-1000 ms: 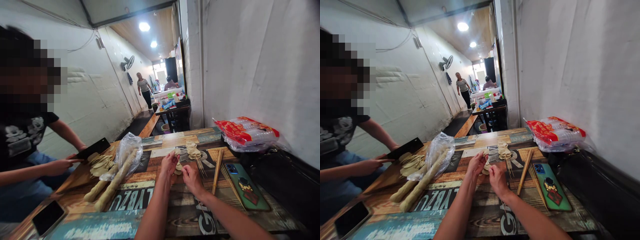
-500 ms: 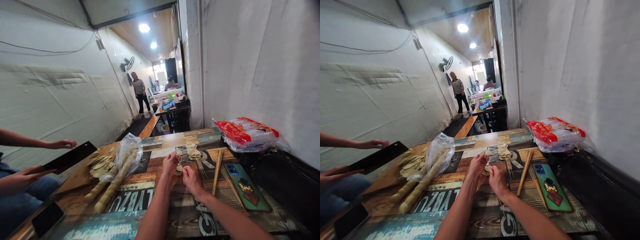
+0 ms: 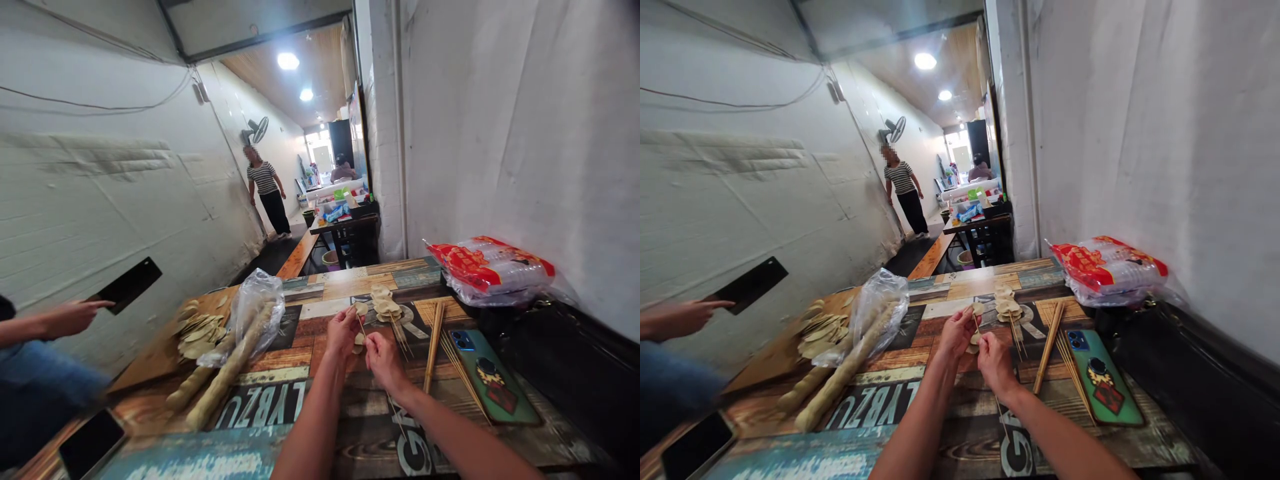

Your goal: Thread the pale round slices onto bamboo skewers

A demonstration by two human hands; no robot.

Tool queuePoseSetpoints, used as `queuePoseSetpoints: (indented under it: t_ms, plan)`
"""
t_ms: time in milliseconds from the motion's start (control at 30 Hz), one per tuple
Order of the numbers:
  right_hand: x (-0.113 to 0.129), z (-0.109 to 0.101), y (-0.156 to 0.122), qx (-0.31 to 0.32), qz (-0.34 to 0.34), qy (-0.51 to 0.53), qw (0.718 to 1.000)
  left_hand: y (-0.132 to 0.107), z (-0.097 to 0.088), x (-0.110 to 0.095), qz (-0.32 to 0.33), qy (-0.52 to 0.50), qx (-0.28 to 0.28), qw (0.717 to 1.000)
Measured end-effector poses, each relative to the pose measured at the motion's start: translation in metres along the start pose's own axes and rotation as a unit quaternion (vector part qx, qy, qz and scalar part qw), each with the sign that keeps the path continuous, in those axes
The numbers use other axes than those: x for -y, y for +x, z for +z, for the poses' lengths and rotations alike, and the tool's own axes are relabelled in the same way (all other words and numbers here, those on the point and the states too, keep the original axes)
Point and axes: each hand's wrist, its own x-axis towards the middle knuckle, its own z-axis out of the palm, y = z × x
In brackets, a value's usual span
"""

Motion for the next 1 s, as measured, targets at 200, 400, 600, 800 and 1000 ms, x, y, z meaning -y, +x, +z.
queuePoseSetpoints:
  t_ms: [200,400,600,800,1000]
  plan:
    - [0.002,-0.002,0.004,-0.01,0.012,-0.001,1.0,-0.005,0.005,0.005,-0.003,0.005,0.022,1.0]
    - [0.002,-0.008,0.009,-0.021,0.032,0.002,0.999,-0.01,0.011,0.007,-0.023,0.012,0.042,0.999]
    - [-0.002,-0.012,0.017,-0.046,0.052,0.025,0.997,-0.015,0.015,0.02,-0.014,0.019,0.039,0.999]
    - [-0.001,-0.014,0.019,0.019,0.102,0.063,0.993,-0.008,0.011,0.011,-0.005,-0.017,-0.007,1.0]
    - [0.0,-0.009,0.012,0.071,0.072,0.039,0.994,0.0,0.002,-0.006,-0.021,-0.061,-0.062,0.996]
